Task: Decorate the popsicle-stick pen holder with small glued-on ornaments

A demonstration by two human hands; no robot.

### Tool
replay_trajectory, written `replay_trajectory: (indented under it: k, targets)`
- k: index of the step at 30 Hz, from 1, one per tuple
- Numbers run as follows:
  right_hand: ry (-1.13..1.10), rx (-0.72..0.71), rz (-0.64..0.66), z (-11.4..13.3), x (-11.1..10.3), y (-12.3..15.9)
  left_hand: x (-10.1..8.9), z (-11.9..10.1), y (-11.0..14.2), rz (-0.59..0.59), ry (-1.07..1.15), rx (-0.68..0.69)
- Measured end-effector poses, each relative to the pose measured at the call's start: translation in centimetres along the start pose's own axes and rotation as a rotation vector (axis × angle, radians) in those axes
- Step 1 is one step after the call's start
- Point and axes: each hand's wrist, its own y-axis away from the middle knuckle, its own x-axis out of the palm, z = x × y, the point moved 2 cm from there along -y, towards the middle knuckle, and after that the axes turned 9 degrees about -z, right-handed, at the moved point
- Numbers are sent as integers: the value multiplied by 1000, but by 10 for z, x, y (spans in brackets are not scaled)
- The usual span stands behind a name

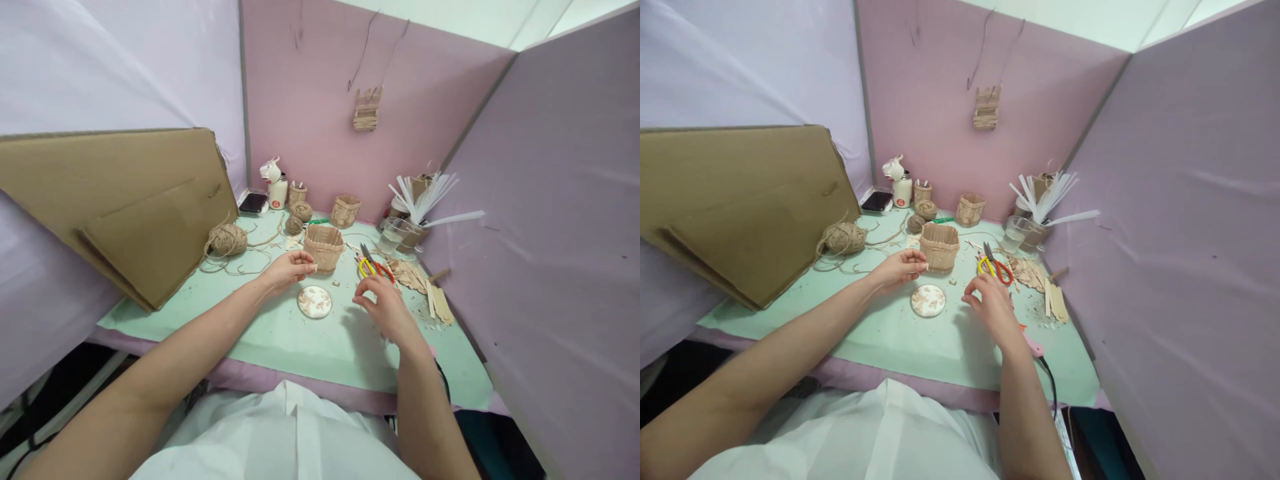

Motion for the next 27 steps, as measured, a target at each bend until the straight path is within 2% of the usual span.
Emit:
replay_trajectory:
  k: [3,5,8,12,15,22,27]
  targets:
    - [-167,-35,-121,20,-15,-17,1,-1,1,4,6,9]
    - [-272,30,-153,26,-9,-30,1,-2,2,16,10,17]
    - [-504,131,-112,23,23,-47,2,-2,2,0,-6,47]
    - [-637,247,-137,9,65,-56,3,1,2,-58,-19,79]
    - [-678,285,-143,4,78,-52,3,3,1,-94,-8,92]
    - [-681,264,-181,8,79,-47,8,1,5,-130,-40,84]
    - [-633,225,-218,12,81,-47,9,0,6,-147,-67,151]
